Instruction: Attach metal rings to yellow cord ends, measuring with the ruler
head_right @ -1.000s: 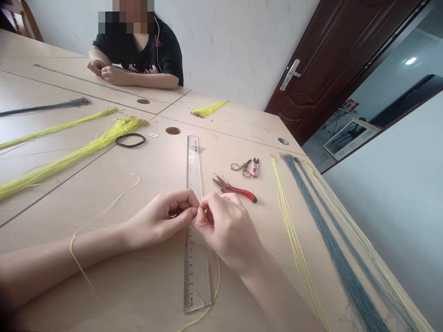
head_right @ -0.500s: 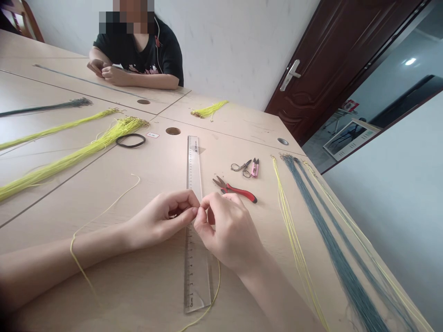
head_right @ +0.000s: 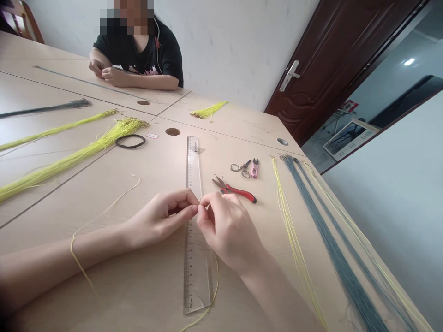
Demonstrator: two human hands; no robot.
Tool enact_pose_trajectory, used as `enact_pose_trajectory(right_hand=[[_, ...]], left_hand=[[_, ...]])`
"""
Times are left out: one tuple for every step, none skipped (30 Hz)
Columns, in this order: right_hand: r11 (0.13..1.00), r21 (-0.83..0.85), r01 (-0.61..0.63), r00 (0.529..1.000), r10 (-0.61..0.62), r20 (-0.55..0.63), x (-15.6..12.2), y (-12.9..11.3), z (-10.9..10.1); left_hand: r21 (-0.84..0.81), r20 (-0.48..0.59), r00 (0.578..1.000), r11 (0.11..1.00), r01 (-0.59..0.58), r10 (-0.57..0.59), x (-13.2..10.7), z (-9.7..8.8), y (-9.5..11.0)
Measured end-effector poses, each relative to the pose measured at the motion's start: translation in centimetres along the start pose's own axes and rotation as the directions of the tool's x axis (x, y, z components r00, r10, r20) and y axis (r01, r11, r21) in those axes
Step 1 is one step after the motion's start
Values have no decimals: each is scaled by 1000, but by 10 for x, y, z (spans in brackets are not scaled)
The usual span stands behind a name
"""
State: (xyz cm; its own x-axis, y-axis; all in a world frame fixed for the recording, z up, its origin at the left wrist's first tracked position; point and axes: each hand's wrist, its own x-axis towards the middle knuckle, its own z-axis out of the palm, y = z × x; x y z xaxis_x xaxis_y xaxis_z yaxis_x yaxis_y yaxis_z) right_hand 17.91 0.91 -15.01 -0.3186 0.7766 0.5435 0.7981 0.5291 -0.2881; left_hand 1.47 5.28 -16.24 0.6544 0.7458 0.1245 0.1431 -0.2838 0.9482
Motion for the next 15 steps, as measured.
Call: enact_pose_trajectory(right_hand=[[1000, -8, 5, 1000, -5, 0, 0, 0, 0], [1000, -18, 9, 1000, -9, 0, 0, 0, 0], [1000, -27, 15, 1000, -15, -3, 0, 0, 0], [999, -35, 19, 1000, -19, -4, 0, 0, 0], [999, -39, 23, 1000, -23, -5, 0, 0, 0], [999, -40, 25, 1000, -25, -3, 0, 0, 0], [999, -38, 27, 1000, -27, 1, 1, 0, 0], [999, -34, 26, 1000, -26, 7, 1, 0, 0], [999, -29, 28, 1000, -27, 14, 1, 0, 1], [999, -24, 31, 999, -30, 21, 1, 0, 1], [999, -20, 35, 999, -34, 28, 1, 0, 1], [999, -17, 42, 999, -41, 33, 1, 0, 1], [999, -15, 49, 998, -48, 37, 0, 0, 1], [998, -15, 55, 998, -55, 39, 0, 1, 2], [998, -14, 60, 997, -59, 43, 0, 1, 2]], left_hand=[[1, -1, 1000, 1000, -4, 4, 0, 0, 0], [2, -2, 1000, 1000, -6, 6, 0, 0, 0], [3, -2, 1000, 1000, -8, 8, 0, 0, 0], [5, 0, 1000, 1000, -10, 10, 0, 0, 1], [9, 0, 1000, 1000, -11, 11, -1, 0, 1], [13, 1, 1000, 1000, -12, 12, -1, 0, 2], [18, 6, 1000, 1000, -9, 9, -1, 0, 2], [25, 15, 1000, 1000, -3, 2, -1, 0, 3], [31, 22, 1000, 999, 5, -6, -1, -1, 3], [38, 24, 1000, 999, 12, -13, -2, -1, 4], [48, 28, 999, 999, 18, -19, -2, -1, 4], [59, 28, 999, 998, 21, -23, -2, -1, 4], [69, 22, 999, 997, 21, -23, -2, -1, 3], [77, 19, 1000, 997, 20, -21, -3, 0, 3], [81, 20, 1000, 996, 20, -22, -3, 0, 2]])
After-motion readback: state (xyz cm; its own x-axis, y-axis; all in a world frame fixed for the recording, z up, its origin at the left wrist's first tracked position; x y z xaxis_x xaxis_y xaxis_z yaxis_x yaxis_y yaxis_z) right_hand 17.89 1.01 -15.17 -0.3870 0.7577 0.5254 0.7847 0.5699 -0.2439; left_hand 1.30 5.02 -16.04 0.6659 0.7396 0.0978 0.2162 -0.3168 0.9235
